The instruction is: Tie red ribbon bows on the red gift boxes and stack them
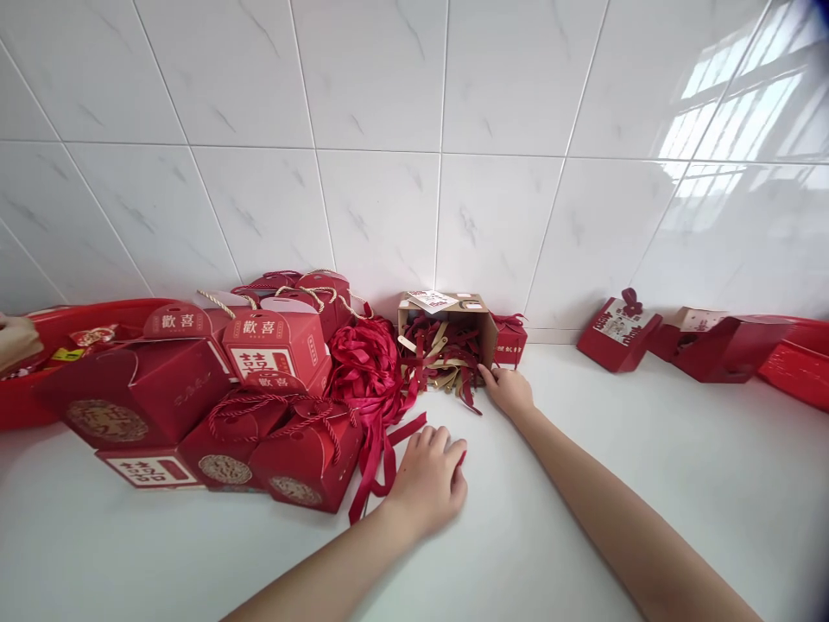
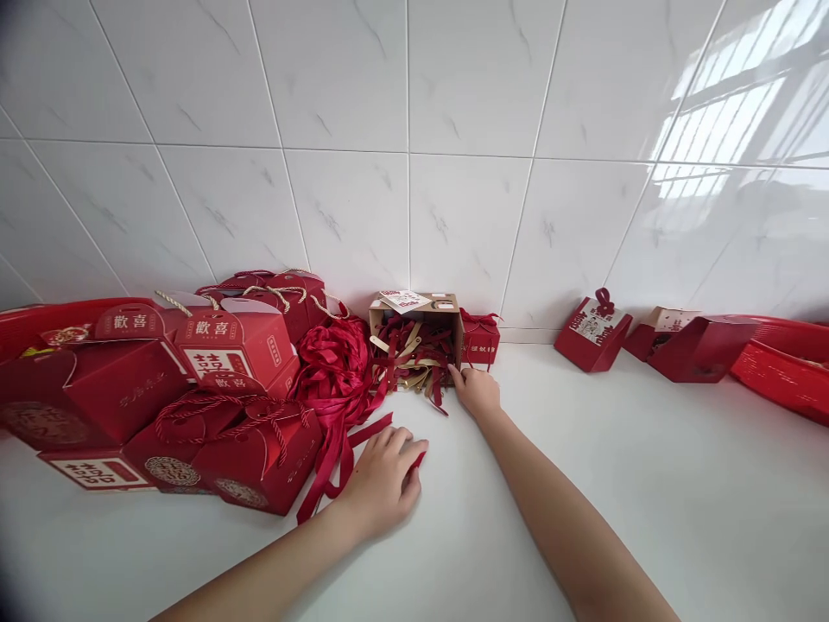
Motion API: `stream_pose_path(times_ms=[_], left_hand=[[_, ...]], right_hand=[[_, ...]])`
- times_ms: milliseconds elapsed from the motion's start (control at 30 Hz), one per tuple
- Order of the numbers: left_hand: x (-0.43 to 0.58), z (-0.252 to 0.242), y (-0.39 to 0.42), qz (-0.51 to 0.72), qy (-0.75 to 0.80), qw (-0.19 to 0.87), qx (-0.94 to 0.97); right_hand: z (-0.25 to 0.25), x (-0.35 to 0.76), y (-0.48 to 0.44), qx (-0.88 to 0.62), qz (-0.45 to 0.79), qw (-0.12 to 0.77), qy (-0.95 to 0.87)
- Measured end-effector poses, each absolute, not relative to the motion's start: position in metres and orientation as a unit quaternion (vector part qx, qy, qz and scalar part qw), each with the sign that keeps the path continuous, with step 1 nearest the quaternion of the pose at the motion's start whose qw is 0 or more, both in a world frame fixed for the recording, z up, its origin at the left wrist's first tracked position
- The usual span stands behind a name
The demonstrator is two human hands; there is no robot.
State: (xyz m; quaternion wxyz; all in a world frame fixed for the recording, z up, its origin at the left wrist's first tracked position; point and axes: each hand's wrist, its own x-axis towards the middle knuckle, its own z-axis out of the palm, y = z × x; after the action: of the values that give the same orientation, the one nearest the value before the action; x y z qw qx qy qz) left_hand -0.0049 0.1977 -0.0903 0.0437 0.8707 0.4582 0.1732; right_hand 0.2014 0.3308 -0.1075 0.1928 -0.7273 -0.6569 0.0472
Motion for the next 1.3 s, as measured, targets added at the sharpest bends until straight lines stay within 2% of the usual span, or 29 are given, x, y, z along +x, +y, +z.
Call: stream_pose_path(times_ms=[333,933,1167,1300], left_hand=[[-0.005,-0.088,0.196,0.173,0.456,0.029,0.873],[-0.007,-0.088,0.194,0.186,0.454,0.021,0.871],[-0.006,-0.088,0.195,0.182,0.457,0.030,0.870],[-0.007,-0.089,0.195,0.182,0.458,0.029,0.870]], right_hand=[[-0.106,0.201,0.287,-0.673,0.073,0.222,-0.702],[-0.105,0.189,0.280,-0.657,0.071,0.185,-0.727],[-0.107,0.187,0.282,-0.647,0.073,0.215,-0.728],[-0.106,0.187,0.280,-0.643,0.052,0.270,-0.715]])
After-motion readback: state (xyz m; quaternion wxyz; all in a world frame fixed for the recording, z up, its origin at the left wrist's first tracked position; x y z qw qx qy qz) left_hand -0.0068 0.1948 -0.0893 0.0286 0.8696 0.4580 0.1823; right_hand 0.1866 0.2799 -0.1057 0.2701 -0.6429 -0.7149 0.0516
